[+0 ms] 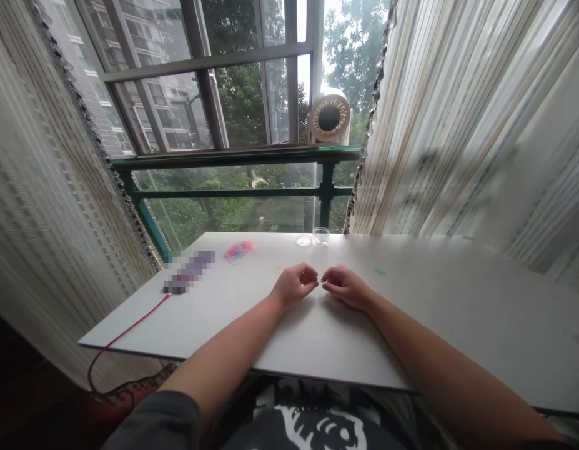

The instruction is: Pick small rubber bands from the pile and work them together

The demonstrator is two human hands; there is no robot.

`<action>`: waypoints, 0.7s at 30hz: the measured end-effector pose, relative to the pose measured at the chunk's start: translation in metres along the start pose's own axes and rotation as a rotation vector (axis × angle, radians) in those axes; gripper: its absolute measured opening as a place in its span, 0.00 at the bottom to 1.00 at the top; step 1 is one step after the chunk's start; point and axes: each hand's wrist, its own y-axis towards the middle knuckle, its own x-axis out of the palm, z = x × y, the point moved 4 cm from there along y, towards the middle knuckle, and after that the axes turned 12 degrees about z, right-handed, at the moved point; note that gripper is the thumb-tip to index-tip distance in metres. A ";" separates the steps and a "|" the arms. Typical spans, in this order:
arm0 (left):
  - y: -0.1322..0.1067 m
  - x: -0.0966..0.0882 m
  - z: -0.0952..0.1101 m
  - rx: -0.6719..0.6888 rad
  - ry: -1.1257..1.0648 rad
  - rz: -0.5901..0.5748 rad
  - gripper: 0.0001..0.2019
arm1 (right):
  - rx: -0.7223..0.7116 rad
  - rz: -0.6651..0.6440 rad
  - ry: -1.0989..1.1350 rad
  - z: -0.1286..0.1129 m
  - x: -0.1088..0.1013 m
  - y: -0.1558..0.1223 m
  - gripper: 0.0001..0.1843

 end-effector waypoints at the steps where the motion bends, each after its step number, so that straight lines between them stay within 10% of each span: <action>1: -0.001 0.000 0.000 -0.001 0.005 -0.010 0.08 | -0.003 0.002 -0.008 -0.001 0.000 0.000 0.11; 21: -0.004 0.004 -0.001 -0.034 -0.007 -0.079 0.08 | -0.041 0.019 -0.129 -0.009 0.000 -0.001 0.06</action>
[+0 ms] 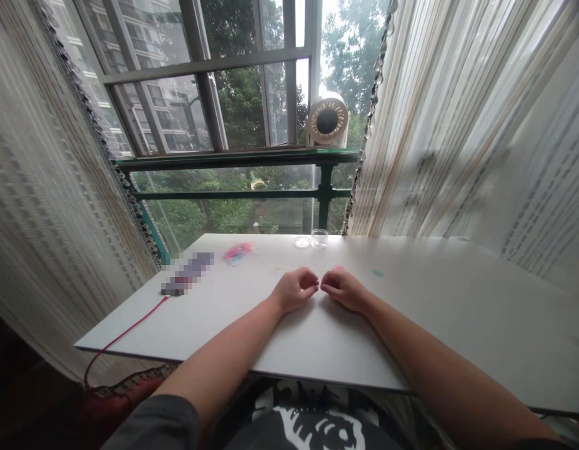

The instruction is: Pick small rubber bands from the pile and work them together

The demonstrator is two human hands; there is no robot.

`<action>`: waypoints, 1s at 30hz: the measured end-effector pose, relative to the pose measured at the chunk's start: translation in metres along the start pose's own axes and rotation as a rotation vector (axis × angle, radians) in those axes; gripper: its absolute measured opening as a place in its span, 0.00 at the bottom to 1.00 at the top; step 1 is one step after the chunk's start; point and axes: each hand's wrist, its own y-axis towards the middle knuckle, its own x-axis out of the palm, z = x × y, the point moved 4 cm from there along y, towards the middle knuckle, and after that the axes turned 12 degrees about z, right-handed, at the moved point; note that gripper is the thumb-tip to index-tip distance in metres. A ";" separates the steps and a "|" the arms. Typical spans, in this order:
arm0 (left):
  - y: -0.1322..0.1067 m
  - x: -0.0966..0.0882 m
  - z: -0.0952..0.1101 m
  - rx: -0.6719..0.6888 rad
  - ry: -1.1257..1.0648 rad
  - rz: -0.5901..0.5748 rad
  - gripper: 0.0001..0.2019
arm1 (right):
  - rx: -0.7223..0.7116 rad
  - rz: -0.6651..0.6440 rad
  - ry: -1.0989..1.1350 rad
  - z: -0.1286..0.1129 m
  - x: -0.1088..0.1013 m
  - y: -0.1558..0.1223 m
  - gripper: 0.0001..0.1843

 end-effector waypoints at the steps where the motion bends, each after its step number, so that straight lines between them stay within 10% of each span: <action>1: 0.000 0.000 0.000 -0.003 0.003 -0.002 0.08 | 0.000 -0.002 0.002 0.000 0.000 0.000 0.06; 30: 0.000 -0.002 0.003 -0.002 0.073 -0.008 0.10 | -0.045 0.021 -0.026 0.002 -0.001 0.001 0.05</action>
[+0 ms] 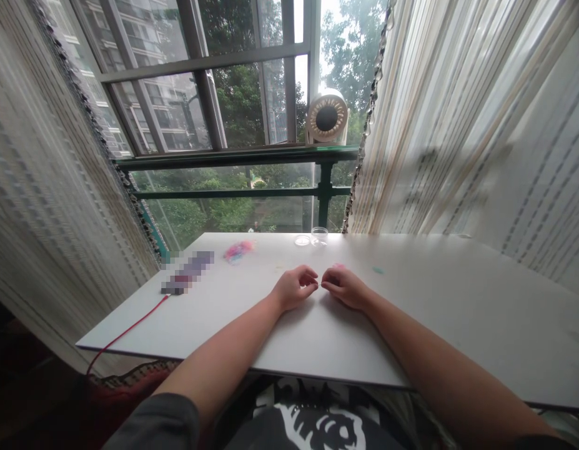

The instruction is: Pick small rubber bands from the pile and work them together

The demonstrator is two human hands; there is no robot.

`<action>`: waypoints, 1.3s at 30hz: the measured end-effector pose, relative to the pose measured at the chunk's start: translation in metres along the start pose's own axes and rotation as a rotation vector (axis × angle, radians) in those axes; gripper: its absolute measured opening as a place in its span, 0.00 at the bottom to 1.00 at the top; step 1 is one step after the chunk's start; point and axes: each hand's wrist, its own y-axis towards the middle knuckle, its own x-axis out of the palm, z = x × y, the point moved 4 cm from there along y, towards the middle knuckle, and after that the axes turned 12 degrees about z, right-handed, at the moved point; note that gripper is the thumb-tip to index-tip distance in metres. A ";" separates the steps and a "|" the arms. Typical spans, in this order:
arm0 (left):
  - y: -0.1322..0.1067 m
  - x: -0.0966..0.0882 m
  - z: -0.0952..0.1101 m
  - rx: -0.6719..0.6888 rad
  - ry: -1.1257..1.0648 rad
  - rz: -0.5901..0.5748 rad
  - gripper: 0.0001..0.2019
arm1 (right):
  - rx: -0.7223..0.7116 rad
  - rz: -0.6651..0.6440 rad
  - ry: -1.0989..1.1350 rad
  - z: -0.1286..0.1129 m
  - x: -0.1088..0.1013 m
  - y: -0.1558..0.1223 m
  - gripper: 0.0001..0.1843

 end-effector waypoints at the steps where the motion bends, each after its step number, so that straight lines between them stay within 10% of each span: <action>1: 0.000 0.000 0.000 0.002 0.000 0.001 0.10 | 0.005 0.007 0.006 0.001 0.000 0.000 0.05; 39: 0.004 -0.010 -0.013 -0.032 0.033 0.007 0.09 | 0.608 0.398 -0.630 0.112 -0.109 -0.002 0.10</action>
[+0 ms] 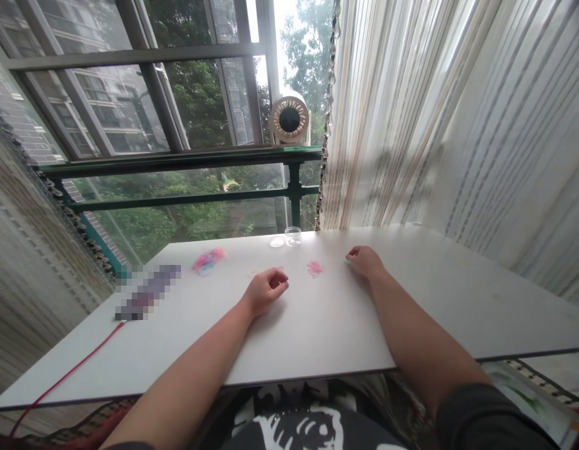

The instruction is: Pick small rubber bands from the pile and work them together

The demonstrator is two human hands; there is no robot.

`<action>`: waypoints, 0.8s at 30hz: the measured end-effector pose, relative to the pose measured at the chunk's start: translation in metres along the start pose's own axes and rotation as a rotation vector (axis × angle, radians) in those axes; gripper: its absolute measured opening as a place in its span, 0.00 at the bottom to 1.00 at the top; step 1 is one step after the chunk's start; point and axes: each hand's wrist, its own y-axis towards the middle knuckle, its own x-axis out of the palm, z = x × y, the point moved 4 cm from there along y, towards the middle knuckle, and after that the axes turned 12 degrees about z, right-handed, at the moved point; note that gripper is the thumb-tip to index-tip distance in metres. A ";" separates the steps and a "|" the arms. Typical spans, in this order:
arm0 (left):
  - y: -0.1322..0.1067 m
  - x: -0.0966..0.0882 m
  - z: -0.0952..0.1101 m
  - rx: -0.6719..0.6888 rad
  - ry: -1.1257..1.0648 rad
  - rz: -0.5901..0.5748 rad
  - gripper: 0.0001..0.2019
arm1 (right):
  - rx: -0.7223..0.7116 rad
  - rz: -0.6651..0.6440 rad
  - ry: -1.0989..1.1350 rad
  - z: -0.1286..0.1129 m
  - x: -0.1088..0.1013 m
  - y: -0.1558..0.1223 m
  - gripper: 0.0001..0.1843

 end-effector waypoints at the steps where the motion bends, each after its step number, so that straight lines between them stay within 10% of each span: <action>1: 0.000 0.000 0.000 0.000 0.000 0.003 0.09 | 0.003 -0.002 -0.003 0.001 0.001 0.000 0.10; 24: 0.000 0.000 0.002 -0.016 -0.007 -0.006 0.10 | 0.055 -0.029 -0.100 0.009 0.000 0.002 0.10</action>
